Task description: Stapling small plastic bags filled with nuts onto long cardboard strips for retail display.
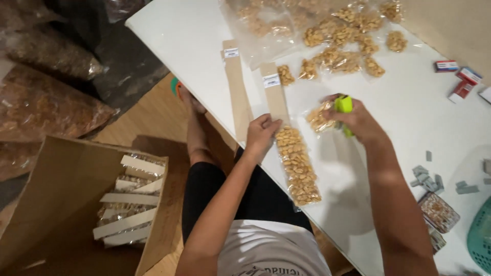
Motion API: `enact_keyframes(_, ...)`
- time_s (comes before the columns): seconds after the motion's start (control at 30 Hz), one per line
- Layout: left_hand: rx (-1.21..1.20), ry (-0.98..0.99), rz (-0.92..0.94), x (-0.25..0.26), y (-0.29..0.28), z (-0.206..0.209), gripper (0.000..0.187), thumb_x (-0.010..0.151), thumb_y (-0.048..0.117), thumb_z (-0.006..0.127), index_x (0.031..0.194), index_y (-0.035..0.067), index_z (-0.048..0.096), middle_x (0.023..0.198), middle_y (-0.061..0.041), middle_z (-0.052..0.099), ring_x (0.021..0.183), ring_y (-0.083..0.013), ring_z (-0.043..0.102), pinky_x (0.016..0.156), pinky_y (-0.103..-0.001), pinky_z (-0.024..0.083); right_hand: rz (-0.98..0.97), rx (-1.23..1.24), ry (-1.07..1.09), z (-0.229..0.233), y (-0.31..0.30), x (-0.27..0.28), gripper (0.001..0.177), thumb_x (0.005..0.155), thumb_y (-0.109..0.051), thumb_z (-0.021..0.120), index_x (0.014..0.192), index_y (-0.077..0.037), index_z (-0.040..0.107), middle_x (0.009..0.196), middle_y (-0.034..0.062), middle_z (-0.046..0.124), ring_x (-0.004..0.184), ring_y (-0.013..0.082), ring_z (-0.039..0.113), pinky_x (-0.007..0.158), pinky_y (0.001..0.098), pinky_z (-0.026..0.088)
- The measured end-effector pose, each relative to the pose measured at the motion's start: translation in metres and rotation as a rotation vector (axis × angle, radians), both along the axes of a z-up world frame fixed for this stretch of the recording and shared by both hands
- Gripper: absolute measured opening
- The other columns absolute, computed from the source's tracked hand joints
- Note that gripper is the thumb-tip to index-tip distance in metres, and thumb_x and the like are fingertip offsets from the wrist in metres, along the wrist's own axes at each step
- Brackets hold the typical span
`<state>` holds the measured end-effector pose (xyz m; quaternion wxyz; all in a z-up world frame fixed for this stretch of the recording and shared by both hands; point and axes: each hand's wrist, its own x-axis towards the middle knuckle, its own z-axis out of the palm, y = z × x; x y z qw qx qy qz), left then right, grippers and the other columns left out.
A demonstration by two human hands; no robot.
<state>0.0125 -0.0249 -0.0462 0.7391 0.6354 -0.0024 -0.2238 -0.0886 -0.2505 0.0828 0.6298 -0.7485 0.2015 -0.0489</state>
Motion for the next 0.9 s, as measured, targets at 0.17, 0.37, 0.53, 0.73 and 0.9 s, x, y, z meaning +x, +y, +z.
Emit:
enact_keyframes(0.17,0.002,0.001,-0.080,-0.020,0.007,0.083,0.023,0.086,0.017,0.078,0.107,0.008,0.075,0.082,-0.005,0.071,0.065,-0.0096,0.059,0.058,-0.024,0.050,0.090,0.144,-0.175,-0.012,0.048,0.016,0.068,0.071,-0.008,0.089,0.134,-0.003,0.064,0.082,0.0038,0.065,0.072,0.0107,0.063,0.067,0.0241,0.055)
enact_keyframes(0.37,-0.040,-0.008,-0.108,-0.012,0.010,0.086,0.028,0.099,0.040,0.071,0.103,0.013,0.078,0.079,0.000,0.068,0.065,-0.0067,0.059,0.057,-0.021,0.051,0.055,0.117,-0.125,-0.035,0.052,0.020,0.065,0.071,-0.003,0.089,0.130,-0.004,0.062,0.090,0.0084,0.064,0.072,0.0142,0.064,0.057,0.0271,0.055)
enact_keyframes(0.53,0.016,-0.005,-0.132,-0.024,0.015,0.116,0.034,0.099,0.049,0.066,0.094,0.017,0.078,0.076,0.001,0.065,0.071,-0.0096,0.060,0.067,-0.027,0.055,0.012,0.133,-0.121,-0.025,0.058,0.018,0.068,0.070,0.001,0.088,0.131,-0.003,0.060,0.092,0.0094,0.061,0.063,0.0145,0.062,0.046,0.0276,0.054)
enact_keyframes(0.73,0.104,-0.099,-0.117,-0.023,0.013,0.109,0.028,0.093,0.046,0.075,0.083,0.019,0.078,0.058,0.002,0.062,0.059,-0.0072,0.059,0.058,-0.025,0.053,-0.007,0.111,-0.115,-0.025,0.060,0.019,0.069,0.070,0.001,0.089,0.131,-0.002,0.058,0.089,0.0104,0.060,0.063,0.0155,0.061,0.045,0.0277,0.053)
enact_keyframes(0.9,0.115,-0.214,-0.064,-0.024,0.011,0.111,0.023,0.098,0.032,0.068,0.097,0.013,0.081,0.063,0.003,0.066,0.070,-0.0066,0.055,0.068,-0.024,0.049,-0.086,-0.011,-0.044,0.013,0.057,0.015,0.042,0.085,-0.011,0.083,0.121,-0.001,0.064,0.081,0.0087,0.064,0.058,0.0159,0.062,0.051,0.0265,0.055)
